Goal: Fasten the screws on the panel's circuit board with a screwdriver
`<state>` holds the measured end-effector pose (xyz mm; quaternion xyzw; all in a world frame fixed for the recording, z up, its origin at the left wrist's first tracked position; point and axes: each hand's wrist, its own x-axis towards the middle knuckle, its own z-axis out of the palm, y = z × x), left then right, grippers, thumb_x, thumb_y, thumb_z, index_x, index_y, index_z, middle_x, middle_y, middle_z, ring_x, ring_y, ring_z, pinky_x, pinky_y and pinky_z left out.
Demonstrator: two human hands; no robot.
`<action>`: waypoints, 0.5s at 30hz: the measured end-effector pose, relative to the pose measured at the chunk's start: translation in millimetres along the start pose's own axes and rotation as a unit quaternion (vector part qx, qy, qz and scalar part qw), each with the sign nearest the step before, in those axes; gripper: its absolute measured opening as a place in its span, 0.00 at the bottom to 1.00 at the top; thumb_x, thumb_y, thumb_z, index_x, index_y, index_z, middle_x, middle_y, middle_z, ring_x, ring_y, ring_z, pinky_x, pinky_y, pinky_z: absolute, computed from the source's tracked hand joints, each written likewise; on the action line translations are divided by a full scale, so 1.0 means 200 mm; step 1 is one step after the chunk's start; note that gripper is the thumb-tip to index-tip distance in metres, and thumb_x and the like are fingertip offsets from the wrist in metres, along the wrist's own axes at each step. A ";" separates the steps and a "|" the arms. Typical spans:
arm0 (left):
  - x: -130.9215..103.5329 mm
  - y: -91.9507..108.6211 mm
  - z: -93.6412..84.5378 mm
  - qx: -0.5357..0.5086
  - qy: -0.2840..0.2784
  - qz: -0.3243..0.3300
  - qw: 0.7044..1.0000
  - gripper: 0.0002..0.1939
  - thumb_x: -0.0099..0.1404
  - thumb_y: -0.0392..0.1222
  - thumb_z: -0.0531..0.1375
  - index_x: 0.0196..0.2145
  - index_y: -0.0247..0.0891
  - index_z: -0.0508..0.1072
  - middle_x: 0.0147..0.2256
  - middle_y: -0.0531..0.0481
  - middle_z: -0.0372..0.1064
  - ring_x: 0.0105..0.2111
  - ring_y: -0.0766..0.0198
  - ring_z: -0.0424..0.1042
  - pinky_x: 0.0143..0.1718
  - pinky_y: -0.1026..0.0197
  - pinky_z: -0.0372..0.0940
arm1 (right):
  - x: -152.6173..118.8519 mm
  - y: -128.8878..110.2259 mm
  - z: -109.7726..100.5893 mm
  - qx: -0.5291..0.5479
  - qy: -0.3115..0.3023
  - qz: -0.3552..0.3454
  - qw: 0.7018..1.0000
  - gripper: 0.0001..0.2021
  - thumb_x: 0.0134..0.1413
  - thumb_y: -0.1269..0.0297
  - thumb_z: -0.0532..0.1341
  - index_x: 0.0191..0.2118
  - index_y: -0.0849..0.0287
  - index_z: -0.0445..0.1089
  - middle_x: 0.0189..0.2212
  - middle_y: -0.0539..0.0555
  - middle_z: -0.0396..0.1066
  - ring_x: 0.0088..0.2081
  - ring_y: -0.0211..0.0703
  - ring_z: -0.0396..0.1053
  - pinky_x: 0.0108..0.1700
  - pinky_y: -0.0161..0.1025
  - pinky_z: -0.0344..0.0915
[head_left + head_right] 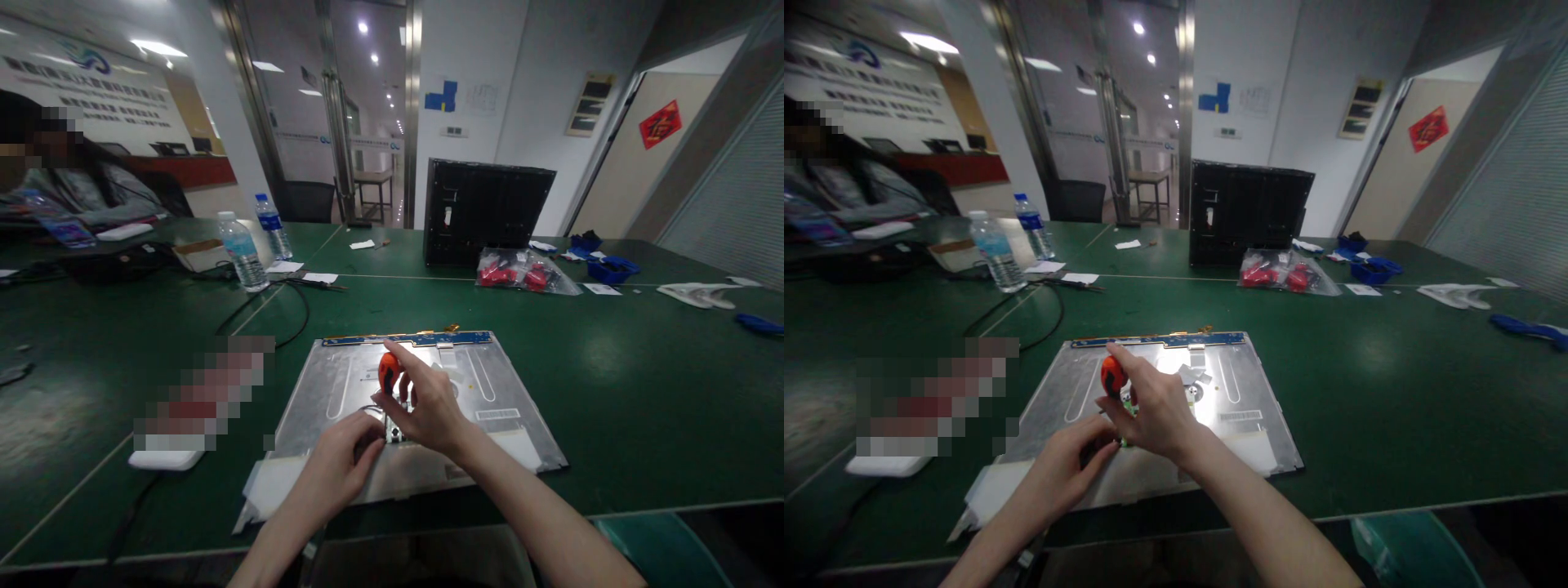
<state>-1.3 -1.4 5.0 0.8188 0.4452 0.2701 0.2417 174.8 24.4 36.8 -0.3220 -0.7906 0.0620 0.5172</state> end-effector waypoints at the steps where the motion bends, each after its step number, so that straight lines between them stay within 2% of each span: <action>1: 0.00 0.00 0.00 0.000 0.002 0.004 1.000 0.07 0.62 0.35 0.52 0.32 0.38 0.70 0.29 0.50 0.71 0.29 0.61 0.69 0.31 0.61 0.61 | 0.00 -0.01 0.00 0.010 -0.002 0.000 1.000 0.30 0.59 0.64 0.56 0.64 0.57 0.47 0.33 0.51 0.70 0.21 0.32 0.63 0.22 0.30 0.61; 4: 0.00 -0.01 0.01 0.000 0.010 0.012 1.000 0.07 0.62 0.35 0.52 0.31 0.38 0.70 0.28 0.50 0.71 0.28 0.61 0.69 0.31 0.62 0.61 | -0.01 -0.02 -0.01 0.033 0.000 0.000 0.999 0.32 0.57 0.68 0.55 0.65 0.57 0.44 0.31 0.50 0.69 0.21 0.33 0.64 0.21 0.30 0.61; 10: 0.00 0.00 0.01 -0.009 0.021 0.002 1.000 0.07 0.61 0.35 0.52 0.31 0.38 0.70 0.30 0.50 0.71 0.29 0.61 0.69 0.32 0.61 0.63 | 0.00 0.00 0.00 0.017 0.015 -0.007 1.000 0.25 0.58 0.58 0.60 0.59 0.56 0.53 0.30 0.49 0.69 0.21 0.33 0.63 0.21 0.31 0.61; 15: 0.00 0.02 0.00 -0.010 0.010 -0.012 1.000 0.07 0.62 0.36 0.52 0.31 0.38 0.70 0.30 0.49 0.72 0.29 0.61 0.69 0.32 0.61 0.63 | -0.01 0.02 0.01 0.006 -0.006 -0.019 1.000 0.25 0.60 0.59 0.59 0.60 0.56 0.53 0.32 0.49 0.70 0.22 0.32 0.62 0.24 0.31 0.63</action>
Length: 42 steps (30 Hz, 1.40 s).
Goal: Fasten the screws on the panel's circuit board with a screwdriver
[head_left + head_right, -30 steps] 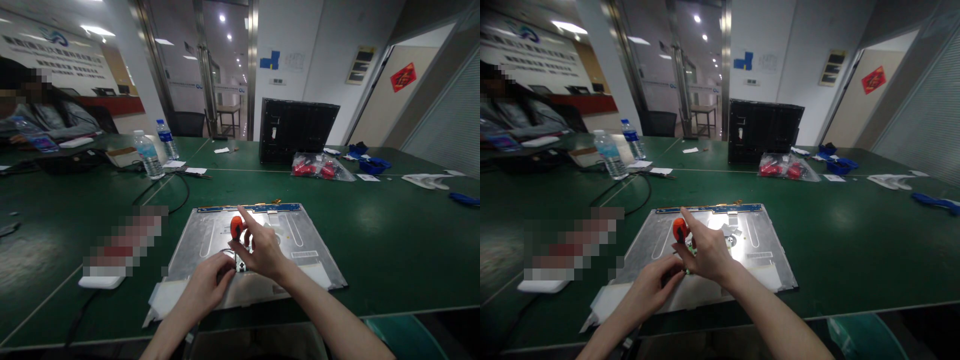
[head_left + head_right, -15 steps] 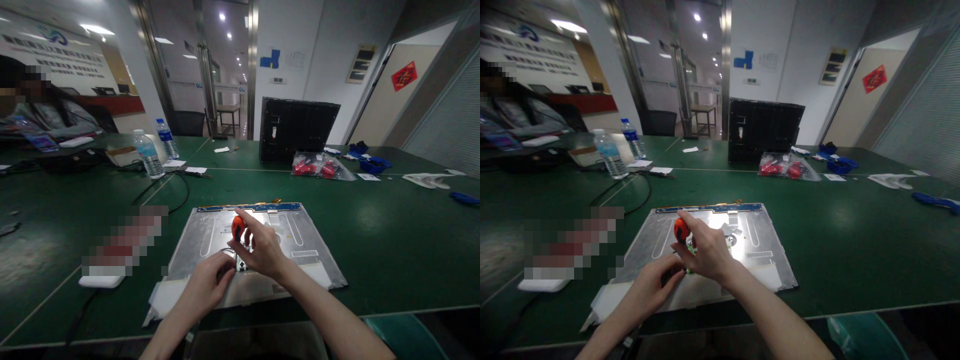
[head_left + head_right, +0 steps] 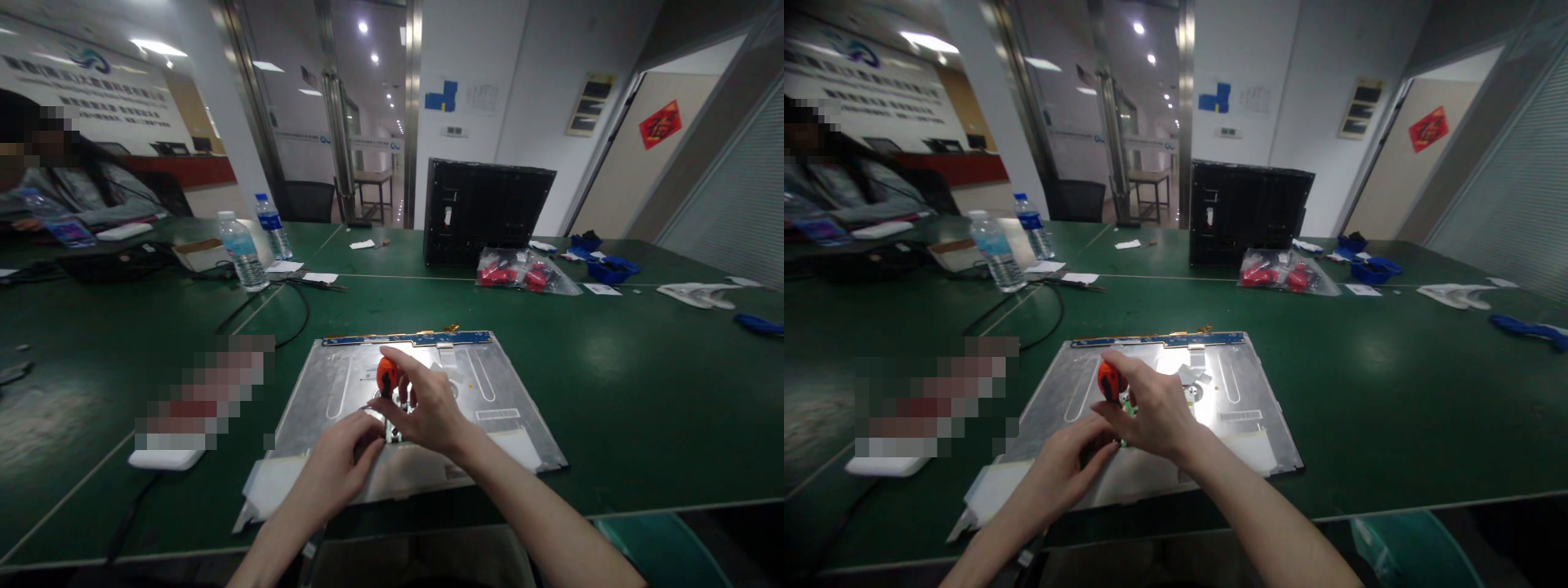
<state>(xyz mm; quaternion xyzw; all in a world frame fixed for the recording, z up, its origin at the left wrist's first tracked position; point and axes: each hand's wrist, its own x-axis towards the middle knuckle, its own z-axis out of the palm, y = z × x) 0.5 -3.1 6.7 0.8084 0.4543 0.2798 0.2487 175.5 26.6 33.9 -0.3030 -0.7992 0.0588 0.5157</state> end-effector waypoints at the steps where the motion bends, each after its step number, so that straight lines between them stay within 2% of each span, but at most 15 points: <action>1: 0.00 0.00 0.00 0.001 -0.002 -0.001 1.000 0.07 0.62 0.36 0.52 0.31 0.38 0.70 0.29 0.49 0.72 0.29 0.61 0.69 0.32 0.61 0.62 | 0.00 0.00 0.00 0.000 -0.006 -0.002 1.000 0.26 0.60 0.61 0.58 0.61 0.57 0.52 0.31 0.49 0.70 0.21 0.33 0.62 0.24 0.31 0.63; 6: 0.00 0.00 0.00 0.006 -0.004 0.004 1.000 0.07 0.62 0.36 0.53 0.31 0.38 0.70 0.28 0.50 0.71 0.28 0.61 0.68 0.32 0.60 0.62 | -0.01 -0.03 -0.01 -0.001 -0.008 0.008 1.000 0.30 0.56 0.68 0.55 0.64 0.60 0.46 0.26 0.46 0.67 0.19 0.33 0.61 0.22 0.31 0.60; 12: 0.00 -0.01 0.00 0.004 0.015 0.012 1.000 0.06 0.61 0.35 0.52 0.30 0.38 0.69 0.28 0.51 0.70 0.28 0.62 0.68 0.32 0.61 0.63 | 0.01 -0.01 -0.01 -0.015 -0.002 0.004 1.000 0.27 0.59 0.58 0.59 0.61 0.56 0.53 0.31 0.50 0.70 0.22 0.34 0.63 0.25 0.32 0.64; 14: 0.00 0.00 0.00 0.006 0.009 0.008 1.000 0.07 0.61 0.35 0.53 0.31 0.38 0.70 0.29 0.50 0.71 0.29 0.61 0.69 0.32 0.61 0.63 | 0.01 -0.01 -0.01 -0.019 -0.006 0.000 1.000 0.28 0.60 0.57 0.59 0.62 0.56 0.52 0.33 0.51 0.71 0.23 0.34 0.64 0.27 0.33 0.65; 18: 0.00 0.01 -0.01 0.012 -0.010 -0.003 1.000 0.07 0.62 0.35 0.52 0.31 0.38 0.70 0.30 0.49 0.71 0.30 0.60 0.69 0.32 0.61 0.62 | 0.01 -0.01 -0.01 -0.014 -0.017 -0.008 1.000 0.32 0.61 0.62 0.57 0.66 0.59 0.45 0.31 0.50 0.71 0.23 0.35 0.64 0.28 0.34 0.66; 24: 0.01 0.01 -0.01 0.002 -0.001 0.001 1.000 0.07 0.62 0.36 0.53 0.31 0.38 0.70 0.29 0.49 0.71 0.29 0.60 0.68 0.32 0.61 0.62 | 0.00 -0.03 -0.02 0.002 -0.014 0.008 1.000 0.34 0.54 0.68 0.54 0.65 0.59 0.44 0.27 0.48 0.68 0.20 0.35 0.62 0.22 0.31 0.60; 30: 0.00 0.00 0.00 0.003 0.012 0.005 1.000 0.06 0.62 0.35 0.53 0.31 0.38 0.70 0.30 0.50 0.71 0.29 0.61 0.68 0.32 0.61 0.63 | 0.00 -0.01 -0.01 -0.025 0.004 0.011 1.000 0.27 0.58 0.58 0.60 0.60 0.57 0.52 0.29 0.48 0.70 0.21 0.34 0.64 0.24 0.32 0.61; 33: 0.00 0.00 0.00 0.005 0.000 -0.002 1.000 0.07 0.62 0.36 0.53 0.32 0.38 0.70 0.30 0.49 0.72 0.29 0.61 0.69 0.32 0.61 0.62 | 0.00 0.00 -0.01 -0.030 0.007 0.017 0.999 0.28 0.58 0.57 0.60 0.61 0.57 0.53 0.29 0.48 0.70 0.21 0.34 0.63 0.25 0.32 0.63; 39: 0.00 -0.01 0.00 0.013 -0.004 0.006 1.000 0.07 0.62 0.36 0.53 0.31 0.38 0.70 0.28 0.50 0.70 0.28 0.61 0.68 0.31 0.62 0.60 | 0.01 -0.03 -0.02 0.000 -0.013 0.032 0.999 0.31 0.58 0.66 0.56 0.65 0.59 0.45 0.28 0.48 0.69 0.22 0.35 0.64 0.24 0.32 0.62; 42: 0.00 -0.01 0.00 0.011 0.001 0.008 1.000 0.07 0.62 0.36 0.52 0.30 0.38 0.70 0.28 0.50 0.70 0.28 0.61 0.68 0.31 0.61 0.61 | 0.01 -0.03 -0.02 0.009 -0.008 0.036 0.999 0.29 0.57 0.65 0.57 0.62 0.58 0.50 0.28 0.48 0.69 0.22 0.35 0.64 0.25 0.32 0.62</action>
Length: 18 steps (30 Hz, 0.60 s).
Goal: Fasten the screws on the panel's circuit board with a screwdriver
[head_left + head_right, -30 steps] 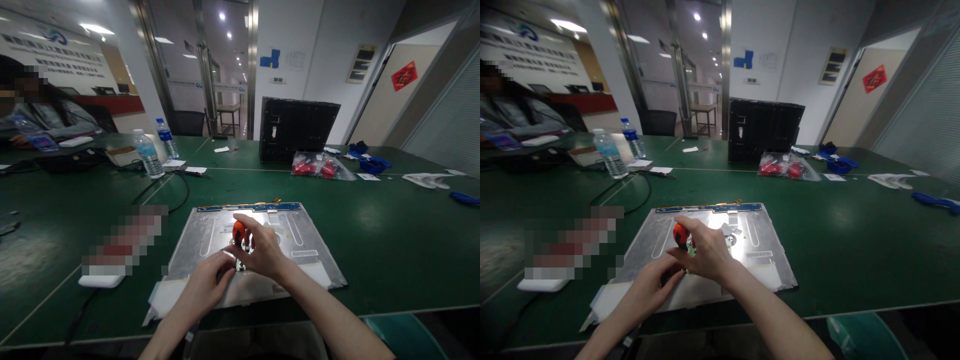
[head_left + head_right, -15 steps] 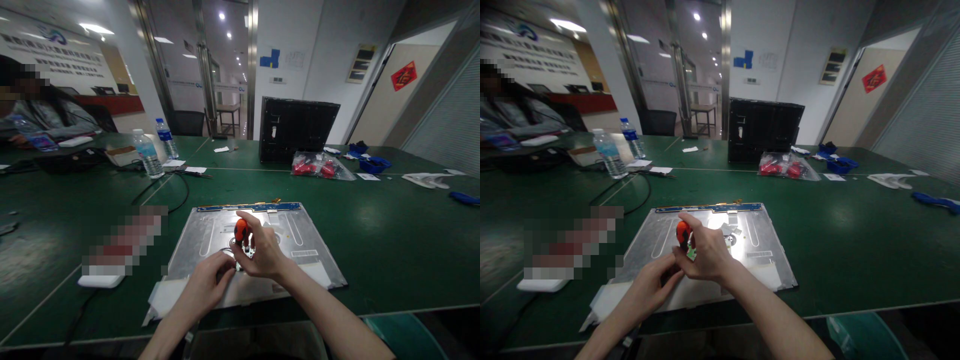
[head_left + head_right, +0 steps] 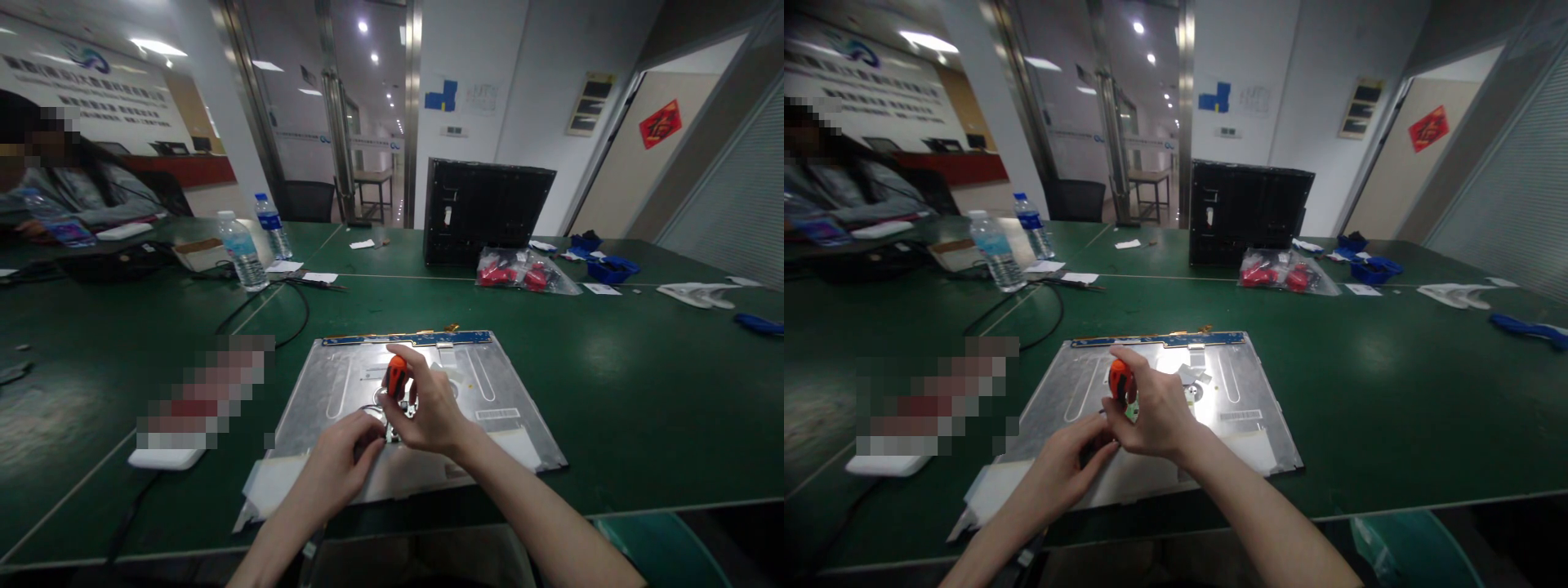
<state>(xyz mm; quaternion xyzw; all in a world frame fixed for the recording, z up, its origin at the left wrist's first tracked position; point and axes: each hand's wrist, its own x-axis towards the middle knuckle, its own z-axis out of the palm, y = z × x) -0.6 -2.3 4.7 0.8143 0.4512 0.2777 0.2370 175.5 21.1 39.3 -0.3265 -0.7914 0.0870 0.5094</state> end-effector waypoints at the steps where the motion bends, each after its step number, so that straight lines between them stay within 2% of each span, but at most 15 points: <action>1: 0.00 0.00 0.00 -0.002 0.002 -0.002 1.000 0.07 0.62 0.36 0.52 0.31 0.38 0.70 0.28 0.50 0.71 0.28 0.61 0.68 0.31 0.61 0.61 | 0.00 0.00 0.00 -0.006 0.005 -0.002 1.000 0.28 0.57 0.63 0.58 0.61 0.58 0.52 0.28 0.48 0.69 0.22 0.35 0.64 0.25 0.32 0.63; 5: 0.00 0.02 -0.01 -0.009 0.000 -0.012 1.000 0.07 0.62 0.37 0.52 0.32 0.38 0.70 0.30 0.49 0.72 0.30 0.60 0.69 0.33 0.60 0.62 | 0.01 0.02 0.00 -0.039 0.016 -0.008 0.999 0.30 0.57 0.57 0.62 0.62 0.56 0.53 0.33 0.51 0.70 0.24 0.35 0.65 0.26 0.32 0.64; 9: 0.00 0.03 -0.02 -0.001 -0.003 -0.012 1.000 0.07 0.62 0.37 0.52 0.31 0.38 0.70 0.29 0.50 0.71 0.29 0.61 0.68 0.32 0.60 0.62 | 0.00 0.03 0.01 -0.050 0.012 -0.014 0.999 0.36 0.58 0.59 0.61 0.67 0.57 0.44 0.32 0.50 0.70 0.24 0.36 0.65 0.26 0.33 0.64; 12: 0.00 0.02 -0.01 0.000 -0.008 -0.002 1.000 0.07 0.62 0.36 0.52 0.31 0.38 0.70 0.28 0.50 0.70 0.29 0.61 0.68 0.31 0.61 0.61 | 0.00 0.02 0.01 -0.016 0.015 -0.006 1.000 0.36 0.58 0.61 0.60 0.67 0.56 0.42 0.32 0.50 0.70 0.23 0.34 0.65 0.25 0.32 0.64; 16: 0.00 0.00 0.00 -0.002 -0.005 0.006 1.000 0.07 0.62 0.36 0.52 0.32 0.38 0.70 0.29 0.50 0.70 0.29 0.61 0.68 0.32 0.61 0.61 | -0.01 0.01 0.01 0.011 0.018 -0.015 1.000 0.31 0.57 0.67 0.57 0.64 0.57 0.46 0.32 0.50 0.69 0.25 0.35 0.66 0.25 0.31 0.64; 18: 0.00 0.00 0.00 -0.003 0.001 0.004 1.000 0.07 0.63 0.36 0.52 0.32 0.38 0.70 0.29 0.50 0.71 0.29 0.61 0.68 0.33 0.61 0.62 | 0.00 0.01 0.00 0.006 0.019 -0.024 1.000 0.28 0.57 0.65 0.58 0.62 0.57 0.51 0.32 0.50 0.69 0.25 0.34 0.65 0.26 0.32 0.65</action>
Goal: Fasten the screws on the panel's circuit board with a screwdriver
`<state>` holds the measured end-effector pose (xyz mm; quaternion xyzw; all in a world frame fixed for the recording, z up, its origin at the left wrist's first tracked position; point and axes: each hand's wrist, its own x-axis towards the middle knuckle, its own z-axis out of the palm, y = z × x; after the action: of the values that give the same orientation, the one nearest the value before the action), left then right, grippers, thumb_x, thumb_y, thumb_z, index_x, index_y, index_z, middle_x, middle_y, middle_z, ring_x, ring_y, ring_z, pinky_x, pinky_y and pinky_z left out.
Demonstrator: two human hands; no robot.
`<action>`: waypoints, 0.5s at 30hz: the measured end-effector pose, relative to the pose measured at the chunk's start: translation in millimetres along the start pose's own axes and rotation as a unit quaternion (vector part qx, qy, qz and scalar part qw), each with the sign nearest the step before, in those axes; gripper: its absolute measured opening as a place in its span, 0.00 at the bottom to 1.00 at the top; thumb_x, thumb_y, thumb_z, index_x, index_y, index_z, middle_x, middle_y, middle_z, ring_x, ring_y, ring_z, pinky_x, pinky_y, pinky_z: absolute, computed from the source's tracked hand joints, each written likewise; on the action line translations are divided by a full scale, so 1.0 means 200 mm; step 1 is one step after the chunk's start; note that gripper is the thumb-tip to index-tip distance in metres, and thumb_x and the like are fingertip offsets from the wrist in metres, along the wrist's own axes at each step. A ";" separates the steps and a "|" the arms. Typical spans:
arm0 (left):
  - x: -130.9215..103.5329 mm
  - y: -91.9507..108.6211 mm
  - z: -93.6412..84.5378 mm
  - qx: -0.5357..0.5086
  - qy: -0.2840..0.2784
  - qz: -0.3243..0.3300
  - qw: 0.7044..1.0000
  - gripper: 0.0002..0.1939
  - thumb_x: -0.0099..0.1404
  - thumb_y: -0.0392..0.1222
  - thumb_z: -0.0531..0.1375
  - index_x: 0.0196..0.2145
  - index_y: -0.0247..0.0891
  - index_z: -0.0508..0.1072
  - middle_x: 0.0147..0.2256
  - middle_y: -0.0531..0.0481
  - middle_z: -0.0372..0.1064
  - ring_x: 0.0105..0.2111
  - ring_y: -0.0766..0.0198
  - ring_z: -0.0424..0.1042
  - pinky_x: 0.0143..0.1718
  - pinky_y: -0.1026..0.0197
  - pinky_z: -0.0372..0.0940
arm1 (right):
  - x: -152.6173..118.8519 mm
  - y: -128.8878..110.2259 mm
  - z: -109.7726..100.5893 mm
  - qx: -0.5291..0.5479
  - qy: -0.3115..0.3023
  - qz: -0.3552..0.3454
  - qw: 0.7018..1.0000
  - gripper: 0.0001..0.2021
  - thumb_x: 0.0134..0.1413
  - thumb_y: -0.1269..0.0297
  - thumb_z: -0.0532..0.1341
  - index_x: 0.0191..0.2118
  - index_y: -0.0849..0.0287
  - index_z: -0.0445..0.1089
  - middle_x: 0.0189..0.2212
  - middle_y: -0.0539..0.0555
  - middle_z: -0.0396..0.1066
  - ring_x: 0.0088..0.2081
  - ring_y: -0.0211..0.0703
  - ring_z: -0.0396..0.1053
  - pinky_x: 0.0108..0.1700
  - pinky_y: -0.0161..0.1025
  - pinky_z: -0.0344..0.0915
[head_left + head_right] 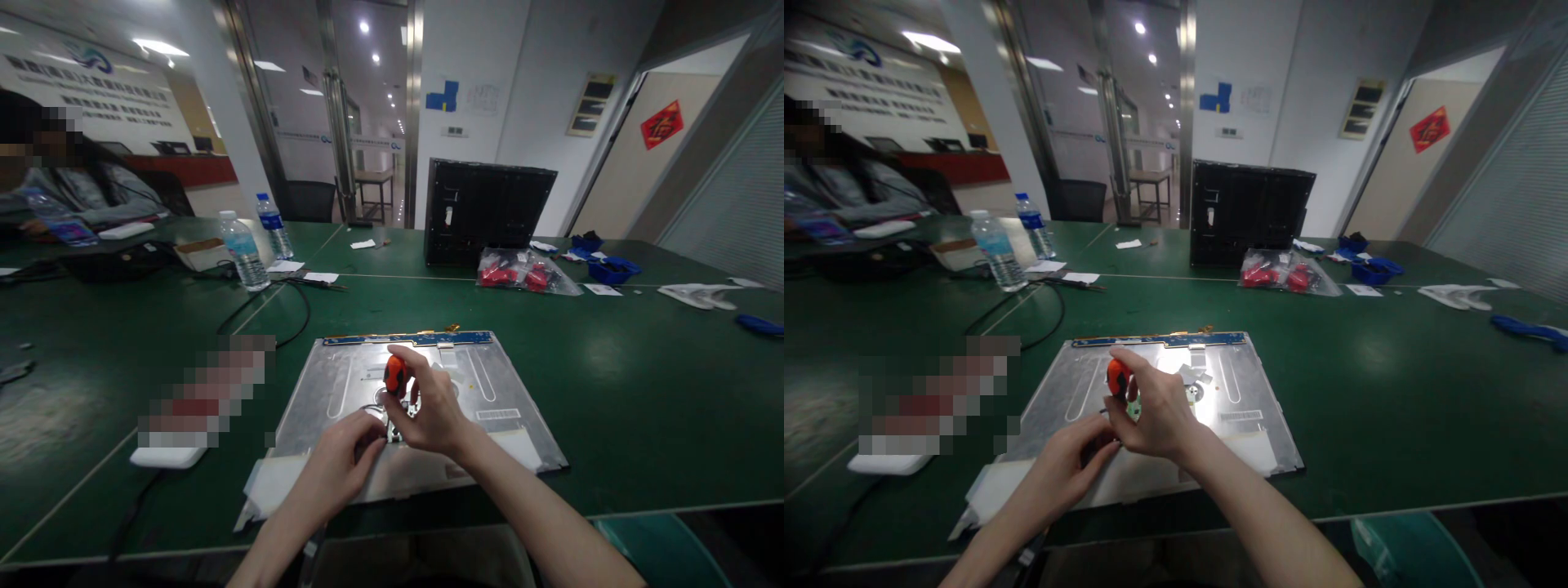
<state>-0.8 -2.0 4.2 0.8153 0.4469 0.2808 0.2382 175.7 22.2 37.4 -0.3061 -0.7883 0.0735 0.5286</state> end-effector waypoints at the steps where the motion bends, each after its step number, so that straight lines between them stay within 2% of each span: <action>1: 0.00 0.00 0.00 0.000 0.003 -0.002 1.000 0.07 0.63 0.36 0.52 0.32 0.38 0.70 0.29 0.50 0.71 0.29 0.61 0.69 0.33 0.61 0.62 | 0.00 0.00 0.00 -0.002 0.001 -0.002 1.000 0.27 0.57 0.63 0.59 0.61 0.57 0.52 0.33 0.50 0.69 0.24 0.34 0.65 0.26 0.32 0.65; 5: 0.00 0.02 -0.01 0.003 0.003 -0.006 1.000 0.07 0.62 0.36 0.52 0.31 0.38 0.70 0.29 0.51 0.70 0.28 0.61 0.68 0.32 0.61 0.62 | 0.01 0.01 0.00 -0.011 -0.001 0.001 1.000 0.27 0.59 0.58 0.61 0.61 0.55 0.54 0.34 0.51 0.70 0.24 0.34 0.64 0.24 0.31 0.63; 11: 0.00 0.02 -0.01 0.002 0.001 -0.010 1.000 0.07 0.62 0.35 0.53 0.32 0.38 0.70 0.28 0.50 0.70 0.28 0.61 0.68 0.32 0.61 0.63 | 0.01 0.01 0.00 0.017 -0.010 0.013 1.000 0.28 0.61 0.63 0.58 0.64 0.55 0.51 0.32 0.50 0.70 0.22 0.32 0.63 0.24 0.30 0.64; 15: 0.00 0.02 -0.01 0.000 -0.005 -0.002 1.000 0.07 0.62 0.35 0.53 0.32 0.38 0.70 0.29 0.50 0.71 0.29 0.61 0.69 0.32 0.61 0.62 | 0.01 0.00 0.00 0.028 -0.026 -0.002 0.999 0.29 0.60 0.67 0.56 0.65 0.58 0.47 0.31 0.50 0.71 0.22 0.33 0.64 0.25 0.30 0.64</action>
<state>0.4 -3.2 7.3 0.8159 0.4476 0.2757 0.2408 175.3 23.2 38.4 -0.2871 -0.8004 0.1026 0.5162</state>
